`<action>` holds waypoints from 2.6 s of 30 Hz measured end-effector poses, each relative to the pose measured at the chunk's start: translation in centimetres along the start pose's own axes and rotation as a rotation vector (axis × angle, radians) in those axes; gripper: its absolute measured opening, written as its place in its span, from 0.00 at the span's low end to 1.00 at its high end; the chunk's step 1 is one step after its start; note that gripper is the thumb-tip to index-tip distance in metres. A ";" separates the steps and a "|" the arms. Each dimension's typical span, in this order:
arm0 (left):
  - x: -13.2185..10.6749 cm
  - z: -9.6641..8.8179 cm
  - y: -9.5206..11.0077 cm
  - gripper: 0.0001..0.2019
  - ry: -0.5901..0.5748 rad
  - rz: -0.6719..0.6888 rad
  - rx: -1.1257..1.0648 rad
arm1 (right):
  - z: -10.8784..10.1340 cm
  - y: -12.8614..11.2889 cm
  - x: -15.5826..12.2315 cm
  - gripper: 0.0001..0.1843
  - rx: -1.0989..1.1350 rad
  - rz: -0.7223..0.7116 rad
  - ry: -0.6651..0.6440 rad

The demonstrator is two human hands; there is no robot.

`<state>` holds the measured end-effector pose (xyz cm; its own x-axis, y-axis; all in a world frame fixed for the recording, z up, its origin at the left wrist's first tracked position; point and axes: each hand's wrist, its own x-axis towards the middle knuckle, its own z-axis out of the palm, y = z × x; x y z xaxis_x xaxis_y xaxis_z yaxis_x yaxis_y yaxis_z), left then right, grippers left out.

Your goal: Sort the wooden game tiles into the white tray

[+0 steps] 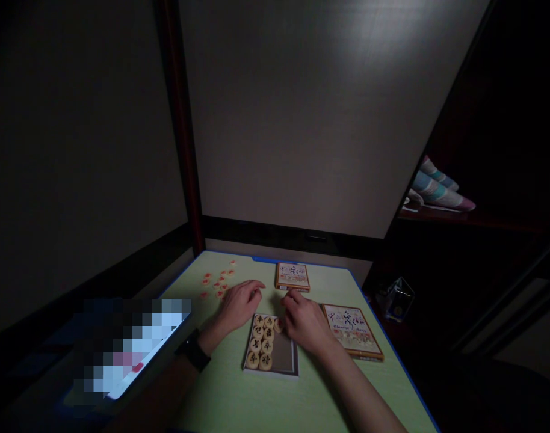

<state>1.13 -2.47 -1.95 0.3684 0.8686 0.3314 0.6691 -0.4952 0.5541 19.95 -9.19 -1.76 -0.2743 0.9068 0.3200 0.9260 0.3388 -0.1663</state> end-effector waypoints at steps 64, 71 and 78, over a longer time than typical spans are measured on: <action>1.6 1.9 2.1 0.15 0.031 0.158 -0.517 | 2.3 0.5 0.4 0.20 0.314 -0.157 0.440; 1.6 2.8 1.5 0.17 -0.084 -0.109 -1.036 | 2.6 0.8 0.1 0.18 0.221 -0.215 0.543; 0.9 1.4 1.3 0.21 -0.097 -0.199 -1.189 | 2.6 0.6 0.0 0.15 0.227 -0.111 0.592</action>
<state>3.27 -2.29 -1.98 0.4073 0.9039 0.1305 -0.2731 -0.0158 0.9619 19.82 -8.35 -4.29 -0.1160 0.5936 0.7964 0.8045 0.5264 -0.2751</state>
